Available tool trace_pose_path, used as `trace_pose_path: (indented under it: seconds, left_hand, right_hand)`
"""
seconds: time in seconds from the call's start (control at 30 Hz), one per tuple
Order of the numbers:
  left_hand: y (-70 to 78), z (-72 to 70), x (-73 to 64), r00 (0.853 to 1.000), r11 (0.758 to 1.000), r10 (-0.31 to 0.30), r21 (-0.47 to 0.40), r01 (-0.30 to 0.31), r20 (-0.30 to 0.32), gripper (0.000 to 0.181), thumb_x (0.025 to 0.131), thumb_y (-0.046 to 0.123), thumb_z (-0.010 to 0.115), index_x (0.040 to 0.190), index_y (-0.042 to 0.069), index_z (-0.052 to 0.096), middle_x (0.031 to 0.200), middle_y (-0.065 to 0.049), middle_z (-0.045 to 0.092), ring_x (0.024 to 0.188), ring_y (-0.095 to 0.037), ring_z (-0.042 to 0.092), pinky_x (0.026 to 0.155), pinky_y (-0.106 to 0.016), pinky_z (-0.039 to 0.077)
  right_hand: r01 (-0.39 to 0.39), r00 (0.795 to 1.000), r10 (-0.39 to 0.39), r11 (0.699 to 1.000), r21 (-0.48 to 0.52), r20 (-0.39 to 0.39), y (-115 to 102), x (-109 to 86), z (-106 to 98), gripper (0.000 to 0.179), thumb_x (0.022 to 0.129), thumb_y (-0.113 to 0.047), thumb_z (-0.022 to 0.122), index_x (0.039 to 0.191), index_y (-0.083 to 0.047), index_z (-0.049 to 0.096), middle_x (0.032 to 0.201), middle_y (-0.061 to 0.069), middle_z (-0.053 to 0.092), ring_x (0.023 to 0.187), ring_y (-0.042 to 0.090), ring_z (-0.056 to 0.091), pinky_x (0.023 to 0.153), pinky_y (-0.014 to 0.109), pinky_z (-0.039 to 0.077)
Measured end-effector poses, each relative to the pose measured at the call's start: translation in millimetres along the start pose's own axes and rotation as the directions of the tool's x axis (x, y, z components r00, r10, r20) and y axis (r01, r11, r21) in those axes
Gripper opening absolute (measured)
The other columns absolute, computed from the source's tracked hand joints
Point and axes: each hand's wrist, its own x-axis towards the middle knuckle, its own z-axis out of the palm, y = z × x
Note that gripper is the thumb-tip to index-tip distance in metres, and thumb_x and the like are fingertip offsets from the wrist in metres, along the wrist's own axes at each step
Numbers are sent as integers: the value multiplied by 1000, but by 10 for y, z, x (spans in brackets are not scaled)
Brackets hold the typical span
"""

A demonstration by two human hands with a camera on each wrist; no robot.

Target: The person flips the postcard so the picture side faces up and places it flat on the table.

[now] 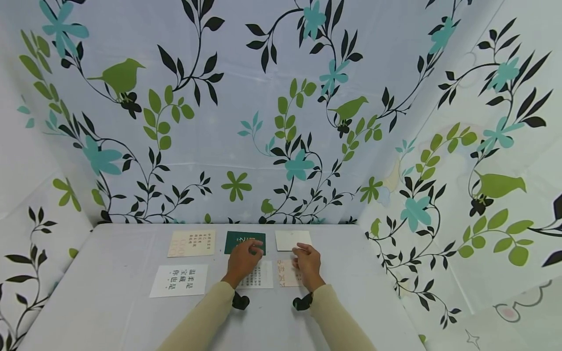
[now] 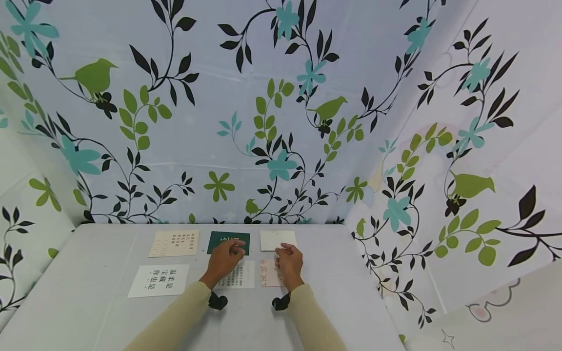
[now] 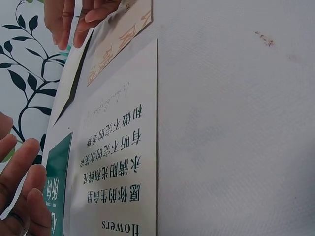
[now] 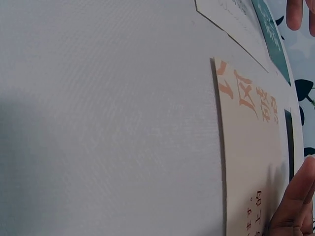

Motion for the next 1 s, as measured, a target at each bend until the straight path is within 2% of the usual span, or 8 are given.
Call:
trace_pose_path:
  seconds: [0.23,0.43,0.7,1.0]
  left_hand:
    - [14,17,21,1000,1000,-14,20,14,10,26,100,23,72,126,18,75,109,-2,78,96,-20,72,86,-47,55]
    - [52,27,26,1000,1000,-9,26,9,9,26,100,22,72,124,16,76,107,-3,78,89,-18,69,82,-44,54]
    - [80,99,83,1000,999,-25,22,25,15,29,100,24,73,127,16,74,109,-1,79,94,-19,70,91,-49,54]
    - [106,153,110,999,999,-33,-9,33,22,31,99,23,75,129,16,73,114,-4,79,104,-23,71,93,-50,54]
  right_hand:
    - [-9,1000,9,1000,-3,7,-8,-44,-2,35,100,-21,73,134,-11,70,117,10,70,82,15,69,68,24,59]
    - [25,999,-25,1000,-15,23,-29,-55,34,35,101,-24,72,134,-13,70,118,10,72,83,16,69,70,25,60]
    - [63,998,-62,998,-16,23,-51,-7,-34,38,100,-20,73,136,-9,68,121,12,70,87,19,70,70,26,60]
    - [35,999,-35,999,-28,-10,-61,34,-103,40,99,-20,74,137,-10,68,132,14,63,90,20,69,72,26,60]
